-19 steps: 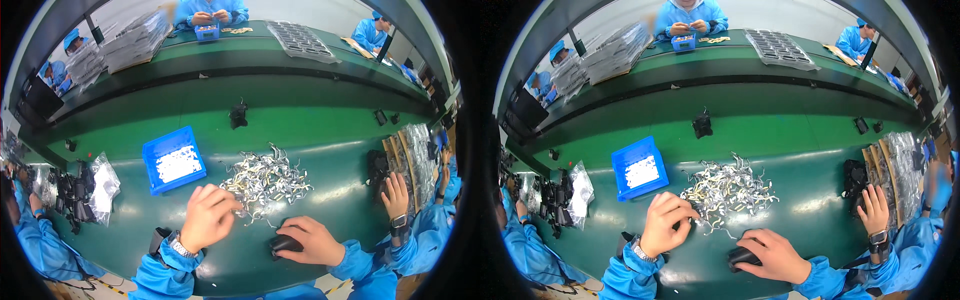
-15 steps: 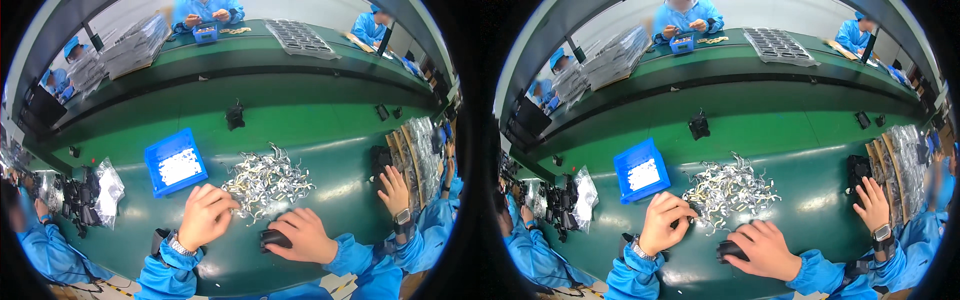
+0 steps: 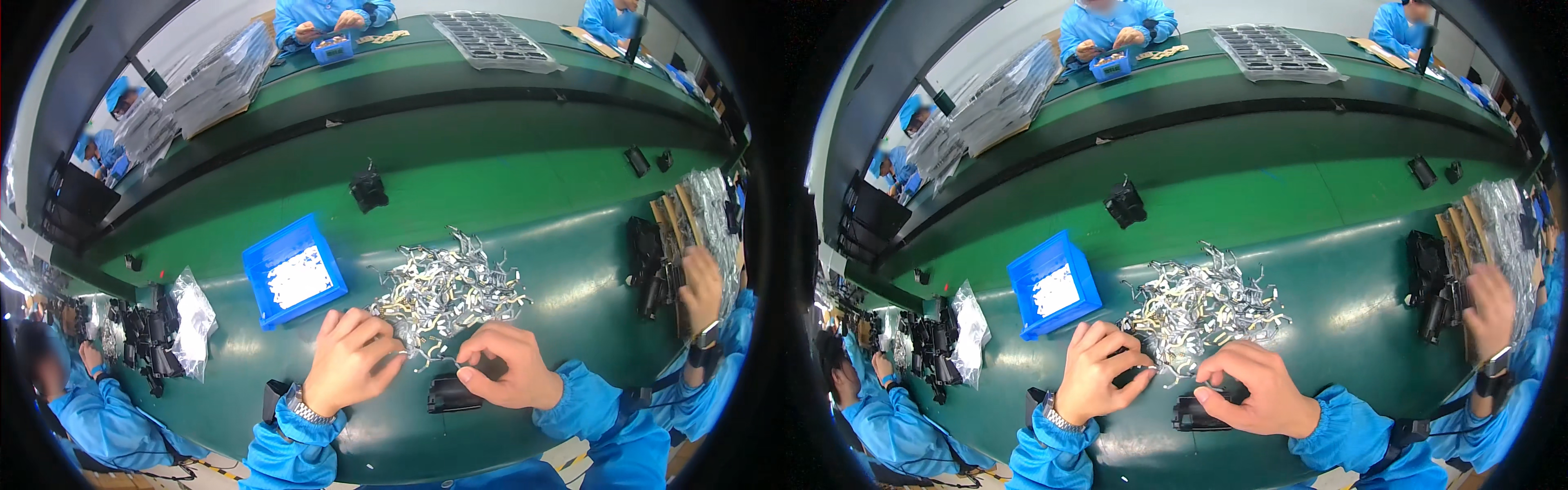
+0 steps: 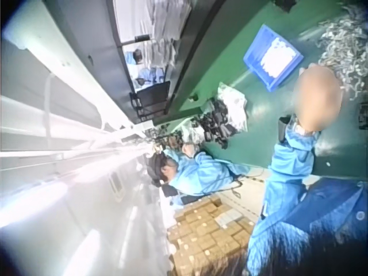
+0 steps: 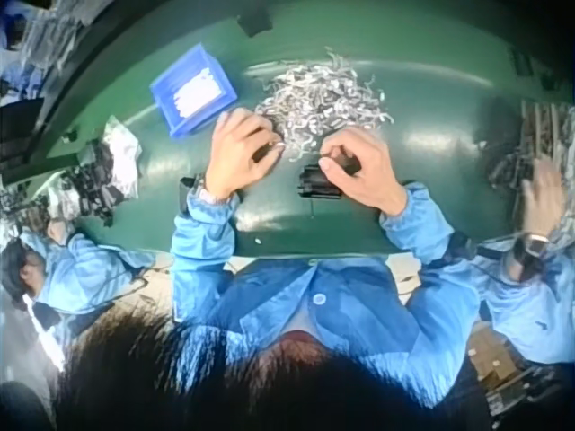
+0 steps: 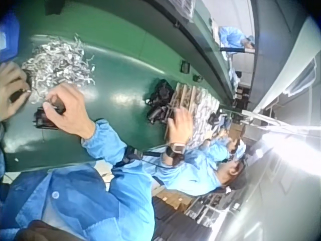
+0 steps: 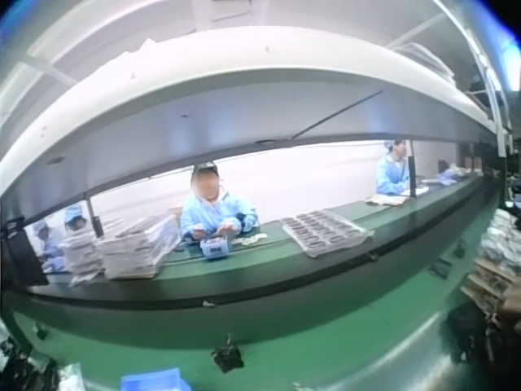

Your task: The recorder is assembling small black plastic components by hand on a factory workbench.

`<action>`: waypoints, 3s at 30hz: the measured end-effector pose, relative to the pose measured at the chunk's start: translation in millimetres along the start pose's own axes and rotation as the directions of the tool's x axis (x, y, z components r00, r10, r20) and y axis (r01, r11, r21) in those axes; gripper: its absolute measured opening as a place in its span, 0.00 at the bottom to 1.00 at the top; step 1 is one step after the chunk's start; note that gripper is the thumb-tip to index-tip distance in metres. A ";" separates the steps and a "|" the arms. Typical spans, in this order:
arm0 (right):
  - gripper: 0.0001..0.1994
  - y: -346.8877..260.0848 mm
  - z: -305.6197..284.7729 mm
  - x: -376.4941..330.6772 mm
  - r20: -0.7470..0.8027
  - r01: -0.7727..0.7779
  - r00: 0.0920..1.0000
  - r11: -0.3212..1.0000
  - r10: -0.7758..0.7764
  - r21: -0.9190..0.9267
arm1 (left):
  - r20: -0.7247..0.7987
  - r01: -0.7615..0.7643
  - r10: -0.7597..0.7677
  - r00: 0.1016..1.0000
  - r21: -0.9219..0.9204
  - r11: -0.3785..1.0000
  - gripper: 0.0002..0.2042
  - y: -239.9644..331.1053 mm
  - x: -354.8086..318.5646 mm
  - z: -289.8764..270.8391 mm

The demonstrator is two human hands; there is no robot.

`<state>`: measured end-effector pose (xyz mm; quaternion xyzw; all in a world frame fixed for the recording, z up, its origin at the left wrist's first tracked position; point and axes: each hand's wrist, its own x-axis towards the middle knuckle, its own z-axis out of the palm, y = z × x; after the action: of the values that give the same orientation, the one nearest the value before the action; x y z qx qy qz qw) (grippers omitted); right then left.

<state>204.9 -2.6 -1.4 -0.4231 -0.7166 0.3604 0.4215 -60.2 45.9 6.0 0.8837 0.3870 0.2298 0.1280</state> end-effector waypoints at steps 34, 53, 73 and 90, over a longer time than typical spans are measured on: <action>0.05 -3.3 1.5 -0.1 0.112 -0.129 0.988 0.970 0.107 0.207 | -0.412 -0.345 0.284 0.866 -0.081 0.935 0.15 33.9 -9.4 29.1; 0.06 3.6 9.7 -2.9 -0.068 0.214 0.971 0.959 -0.230 -0.187 | -0.379 -0.158 0.085 0.922 -0.167 0.973 0.07 45.6 -4.3 31.4; 0.03 3.9 -1.2 -3.2 0.086 0.226 0.974 0.906 -0.209 -0.358 | -0.542 0.001 0.012 0.840 0.023 1.000 0.22 20.2 -1.1 -22.8; 0.06 -0.7 -5.2 3.5 0.099 -0.007 0.995 0.983 -0.011 0.182 | -0.164 0.001 -0.066 0.984 -0.368 0.930 0.08 37.2 -2.9 13.1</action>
<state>208.4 1.2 2.2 -0.3636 -0.7012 0.4445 0.4225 -32.0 18.3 8.8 0.8141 0.3621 0.3720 0.2603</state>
